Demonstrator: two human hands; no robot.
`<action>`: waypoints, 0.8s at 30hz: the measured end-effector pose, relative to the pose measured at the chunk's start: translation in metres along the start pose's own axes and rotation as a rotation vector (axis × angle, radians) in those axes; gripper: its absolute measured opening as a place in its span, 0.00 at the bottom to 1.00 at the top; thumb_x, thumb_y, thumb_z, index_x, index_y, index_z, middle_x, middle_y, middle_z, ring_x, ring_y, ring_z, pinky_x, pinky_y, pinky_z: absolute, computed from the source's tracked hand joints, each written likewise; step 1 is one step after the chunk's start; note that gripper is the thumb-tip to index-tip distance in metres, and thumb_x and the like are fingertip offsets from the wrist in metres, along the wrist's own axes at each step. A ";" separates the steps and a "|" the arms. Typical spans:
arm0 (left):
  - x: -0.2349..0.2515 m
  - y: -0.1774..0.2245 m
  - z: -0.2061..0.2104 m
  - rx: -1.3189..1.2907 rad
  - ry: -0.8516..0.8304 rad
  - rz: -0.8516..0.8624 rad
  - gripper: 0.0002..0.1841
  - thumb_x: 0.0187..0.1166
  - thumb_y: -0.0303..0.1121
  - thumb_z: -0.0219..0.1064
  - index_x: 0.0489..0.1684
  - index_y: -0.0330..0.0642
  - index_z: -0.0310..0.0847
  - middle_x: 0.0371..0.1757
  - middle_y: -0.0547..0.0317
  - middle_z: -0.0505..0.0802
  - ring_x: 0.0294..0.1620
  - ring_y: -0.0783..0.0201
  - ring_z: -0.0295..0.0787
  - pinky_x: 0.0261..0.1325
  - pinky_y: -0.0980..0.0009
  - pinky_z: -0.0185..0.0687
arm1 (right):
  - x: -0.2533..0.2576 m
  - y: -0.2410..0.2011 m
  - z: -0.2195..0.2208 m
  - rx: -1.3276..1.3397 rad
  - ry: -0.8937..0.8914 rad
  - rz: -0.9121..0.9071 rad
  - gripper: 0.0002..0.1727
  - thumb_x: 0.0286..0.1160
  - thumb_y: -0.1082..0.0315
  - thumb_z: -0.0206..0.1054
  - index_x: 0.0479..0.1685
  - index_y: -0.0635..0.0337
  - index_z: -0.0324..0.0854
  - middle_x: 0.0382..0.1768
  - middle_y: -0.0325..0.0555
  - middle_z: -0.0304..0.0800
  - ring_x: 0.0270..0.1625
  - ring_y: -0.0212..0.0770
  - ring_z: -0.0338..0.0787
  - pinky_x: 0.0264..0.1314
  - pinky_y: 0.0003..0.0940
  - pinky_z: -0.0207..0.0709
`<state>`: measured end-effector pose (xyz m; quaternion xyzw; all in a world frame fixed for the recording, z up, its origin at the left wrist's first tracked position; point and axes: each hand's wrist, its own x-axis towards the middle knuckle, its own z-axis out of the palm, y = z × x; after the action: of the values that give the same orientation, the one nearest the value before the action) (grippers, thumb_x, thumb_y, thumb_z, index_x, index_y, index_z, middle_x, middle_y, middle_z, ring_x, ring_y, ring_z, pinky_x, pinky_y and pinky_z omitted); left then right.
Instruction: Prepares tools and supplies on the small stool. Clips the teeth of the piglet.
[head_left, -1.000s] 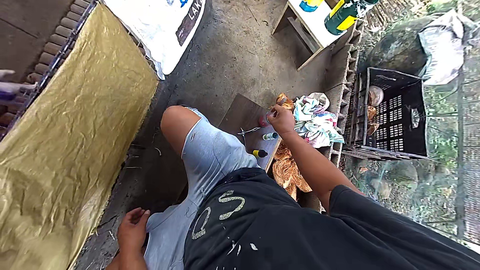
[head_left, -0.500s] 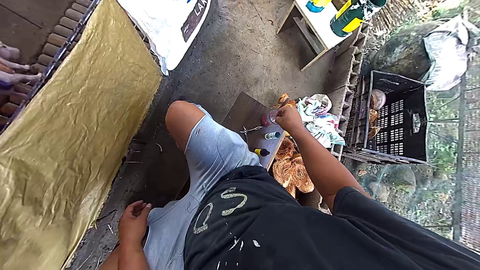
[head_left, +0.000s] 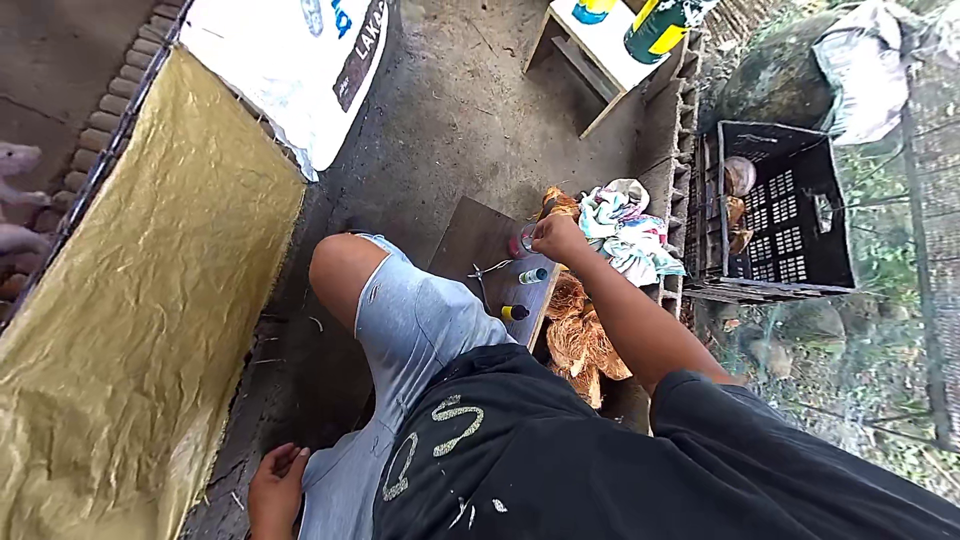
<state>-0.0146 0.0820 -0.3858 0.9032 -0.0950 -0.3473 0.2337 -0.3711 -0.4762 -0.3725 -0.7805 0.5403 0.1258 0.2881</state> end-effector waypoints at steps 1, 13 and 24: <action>0.000 -0.002 0.001 0.008 -0.007 -0.002 0.19 0.77 0.28 0.74 0.63 0.30 0.80 0.54 0.40 0.92 0.53 0.53 0.91 0.60 0.52 0.86 | 0.000 -0.001 -0.001 -0.008 -0.020 -0.023 0.09 0.66 0.61 0.76 0.35 0.58 0.93 0.37 0.56 0.94 0.47 0.60 0.92 0.51 0.71 0.81; 0.004 0.007 0.009 0.052 0.002 -0.013 0.18 0.77 0.28 0.74 0.62 0.31 0.81 0.53 0.42 0.92 0.52 0.54 0.91 0.61 0.51 0.85 | 0.017 0.008 -0.012 -0.093 -0.192 -0.095 0.08 0.72 0.67 0.69 0.34 0.59 0.92 0.37 0.55 0.93 0.47 0.58 0.92 0.52 0.66 0.81; -0.002 0.014 0.005 0.080 -0.010 -0.014 0.19 0.77 0.28 0.74 0.63 0.29 0.81 0.55 0.39 0.92 0.56 0.50 0.91 0.65 0.48 0.83 | 0.023 0.004 -0.021 -0.162 -0.323 -0.091 0.11 0.78 0.64 0.65 0.38 0.59 0.91 0.41 0.56 0.93 0.50 0.58 0.92 0.54 0.67 0.80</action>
<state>-0.0197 0.0689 -0.3813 0.9107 -0.1036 -0.3494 0.1943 -0.3687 -0.5073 -0.3688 -0.7944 0.4393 0.2794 0.3128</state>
